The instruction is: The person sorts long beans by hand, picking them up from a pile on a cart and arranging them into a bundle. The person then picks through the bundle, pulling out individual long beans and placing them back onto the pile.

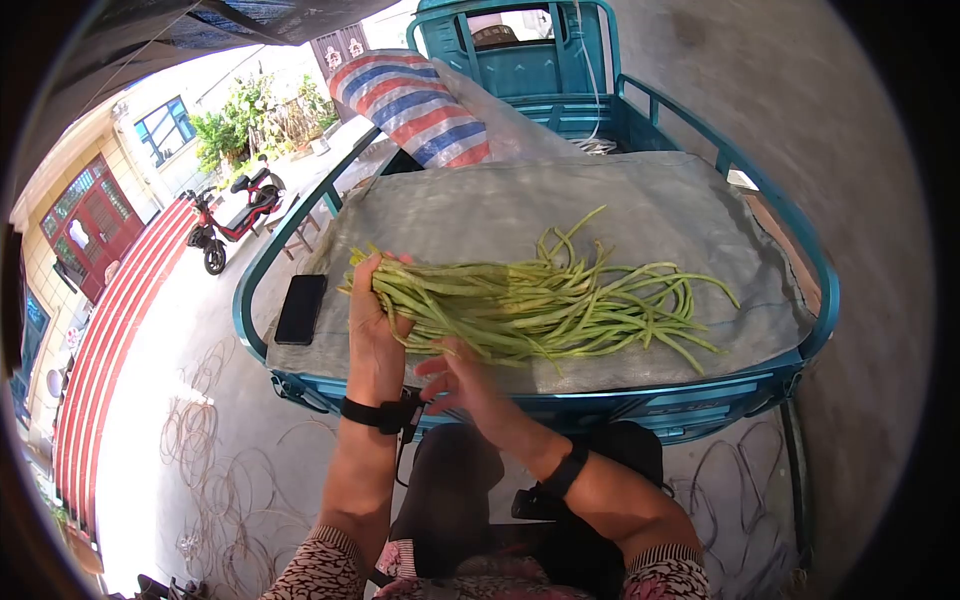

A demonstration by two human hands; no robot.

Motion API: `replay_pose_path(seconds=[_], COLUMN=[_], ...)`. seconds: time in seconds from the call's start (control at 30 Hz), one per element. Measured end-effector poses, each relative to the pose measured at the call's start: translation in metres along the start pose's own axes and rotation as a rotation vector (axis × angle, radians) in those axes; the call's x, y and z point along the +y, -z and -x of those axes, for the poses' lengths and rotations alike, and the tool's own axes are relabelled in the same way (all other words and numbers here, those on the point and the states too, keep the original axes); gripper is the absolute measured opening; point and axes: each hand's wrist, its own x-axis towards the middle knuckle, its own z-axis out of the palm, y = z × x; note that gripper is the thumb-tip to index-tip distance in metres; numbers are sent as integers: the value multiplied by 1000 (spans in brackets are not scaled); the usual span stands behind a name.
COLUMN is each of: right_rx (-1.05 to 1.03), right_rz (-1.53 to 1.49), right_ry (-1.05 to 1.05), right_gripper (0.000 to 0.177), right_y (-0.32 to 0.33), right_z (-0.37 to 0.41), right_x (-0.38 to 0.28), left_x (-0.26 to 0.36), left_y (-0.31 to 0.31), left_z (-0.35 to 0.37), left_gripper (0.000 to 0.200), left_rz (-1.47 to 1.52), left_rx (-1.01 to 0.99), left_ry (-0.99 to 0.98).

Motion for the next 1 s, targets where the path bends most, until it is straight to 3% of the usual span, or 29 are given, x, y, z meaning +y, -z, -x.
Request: replay_pose_path(seconds=[0.17, 0.37, 0.47, 0.57, 0.7, 0.8, 0.87, 0.9, 1.0], right_rx=[-114, 124, -135, -215, -43, 398, 556, 640, 498], right_rz=[-697, -979, -999, -769, -744, -625, -616, -611, -592], right_ry=[296, 466, 498, 577, 720, 538, 383, 303, 287], right_gripper=[67, 56, 49, 44, 41, 39, 33, 31, 32], right_y=[23, 87, 111, 91, 102, 170, 168, 168, 185], right_z=[-16, -35, -44, -34, -27, -46, -39, -37, -36], right_x=[-52, -81, -96, -128, -159, -131, -113, -107, -103], left_x=[-5, -11, -7, -4, -8, -29, -43, -41, -33], left_y=[-34, -45, -38, -28, -32, 15, 63, 63, 54], left_z=[1, -1, -12, -39, -74, -118, -138, -134, -108], left_gripper=[13, 13, 15, 18, 20, 22, 24, 25, 30], left_rz=[120, 132, 82, 44, 79, 15, -152, -229, -412], left_rx=[26, 11, -32, -58, 15, 154, 336, 331, 342], left_ry=[57, 159, 137, 78, 23, 26, 145, 147, 144])
